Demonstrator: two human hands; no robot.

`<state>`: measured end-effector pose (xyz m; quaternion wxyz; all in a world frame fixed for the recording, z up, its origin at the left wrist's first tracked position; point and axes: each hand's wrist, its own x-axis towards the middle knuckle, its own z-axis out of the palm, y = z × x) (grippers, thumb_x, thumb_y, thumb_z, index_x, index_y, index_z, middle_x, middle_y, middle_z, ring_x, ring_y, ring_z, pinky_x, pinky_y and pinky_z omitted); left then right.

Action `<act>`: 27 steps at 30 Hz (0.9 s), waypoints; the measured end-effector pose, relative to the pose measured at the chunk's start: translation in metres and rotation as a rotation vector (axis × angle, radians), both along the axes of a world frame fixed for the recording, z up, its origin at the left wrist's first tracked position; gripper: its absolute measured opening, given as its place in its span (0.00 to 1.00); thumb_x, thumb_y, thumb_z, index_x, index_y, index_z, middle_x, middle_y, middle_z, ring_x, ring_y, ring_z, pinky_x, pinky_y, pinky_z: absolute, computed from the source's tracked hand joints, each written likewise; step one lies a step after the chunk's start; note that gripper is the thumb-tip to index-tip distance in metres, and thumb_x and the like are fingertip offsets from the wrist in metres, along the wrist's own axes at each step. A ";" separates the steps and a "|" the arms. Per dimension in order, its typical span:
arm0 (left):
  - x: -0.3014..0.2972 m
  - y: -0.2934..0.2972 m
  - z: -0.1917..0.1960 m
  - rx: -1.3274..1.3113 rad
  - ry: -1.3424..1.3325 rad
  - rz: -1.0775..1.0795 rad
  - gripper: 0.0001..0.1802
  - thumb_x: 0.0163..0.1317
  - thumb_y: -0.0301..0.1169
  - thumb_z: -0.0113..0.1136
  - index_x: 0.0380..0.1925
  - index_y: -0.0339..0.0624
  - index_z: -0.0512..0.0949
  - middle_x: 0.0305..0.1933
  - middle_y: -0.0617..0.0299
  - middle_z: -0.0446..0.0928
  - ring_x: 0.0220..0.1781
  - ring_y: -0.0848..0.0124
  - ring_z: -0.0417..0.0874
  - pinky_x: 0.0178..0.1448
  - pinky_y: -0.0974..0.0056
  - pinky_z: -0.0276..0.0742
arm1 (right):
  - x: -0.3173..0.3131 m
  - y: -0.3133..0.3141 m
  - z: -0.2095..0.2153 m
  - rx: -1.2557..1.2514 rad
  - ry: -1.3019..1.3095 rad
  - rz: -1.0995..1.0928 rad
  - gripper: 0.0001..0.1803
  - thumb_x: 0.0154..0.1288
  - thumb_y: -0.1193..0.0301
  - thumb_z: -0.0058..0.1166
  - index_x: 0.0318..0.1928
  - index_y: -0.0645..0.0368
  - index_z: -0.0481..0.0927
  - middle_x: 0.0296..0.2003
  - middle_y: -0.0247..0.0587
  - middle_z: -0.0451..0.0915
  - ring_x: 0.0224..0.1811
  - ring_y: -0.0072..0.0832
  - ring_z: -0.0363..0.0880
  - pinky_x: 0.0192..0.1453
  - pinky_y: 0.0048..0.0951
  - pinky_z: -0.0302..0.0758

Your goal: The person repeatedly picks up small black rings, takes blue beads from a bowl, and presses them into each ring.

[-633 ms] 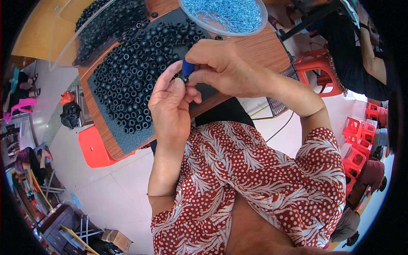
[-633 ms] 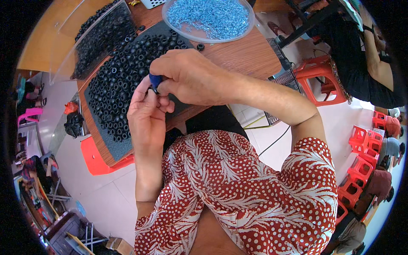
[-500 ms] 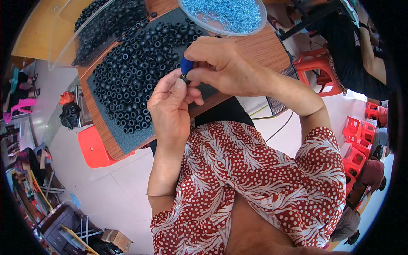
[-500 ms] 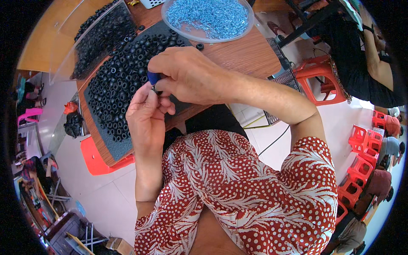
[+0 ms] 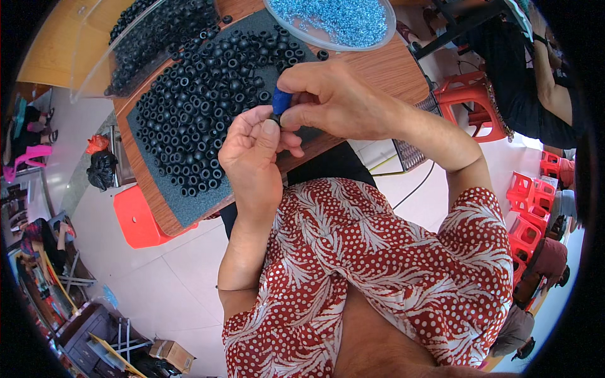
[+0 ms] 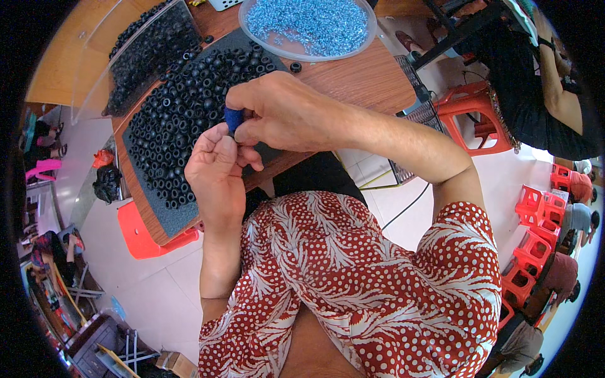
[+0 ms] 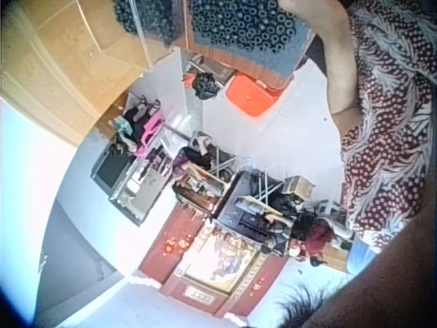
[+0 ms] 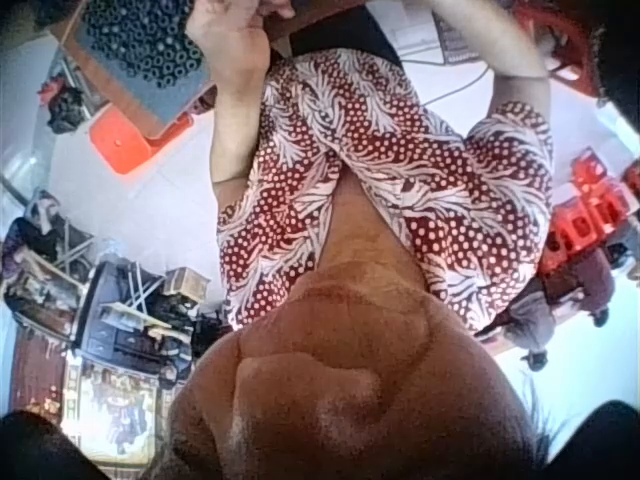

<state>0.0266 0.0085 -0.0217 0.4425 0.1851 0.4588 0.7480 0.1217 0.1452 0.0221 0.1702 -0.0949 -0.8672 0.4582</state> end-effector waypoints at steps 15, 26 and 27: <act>0.019 -0.006 -0.012 0.040 -0.075 -0.095 0.12 0.65 0.29 0.51 0.44 0.31 0.70 0.34 0.54 0.78 0.27 0.74 0.78 0.32 0.69 0.78 | 0.012 0.008 -0.016 -0.526 -0.265 -0.036 0.11 0.51 0.72 0.62 0.23 0.65 0.73 0.19 0.29 0.74 0.21 0.11 0.69 0.23 0.14 0.64; 0.015 -0.008 -0.016 0.019 -0.098 -0.134 0.12 0.64 0.29 0.52 0.44 0.32 0.70 0.37 0.51 0.78 0.31 0.70 0.80 0.34 0.68 0.79 | -0.032 0.016 -0.046 0.515 0.096 -0.196 0.06 0.49 0.71 0.57 0.28 0.58 0.76 0.26 0.46 0.76 0.36 0.44 0.76 0.35 0.45 0.70; 0.016 -0.008 -0.016 -0.013 -0.094 -0.136 0.12 0.64 0.29 0.51 0.44 0.31 0.70 0.38 0.48 0.78 0.33 0.67 0.81 0.35 0.67 0.79 | -0.033 0.016 -0.051 0.564 0.068 -0.180 0.06 0.49 0.72 0.57 0.27 0.59 0.75 0.26 0.46 0.76 0.36 0.45 0.75 0.35 0.45 0.70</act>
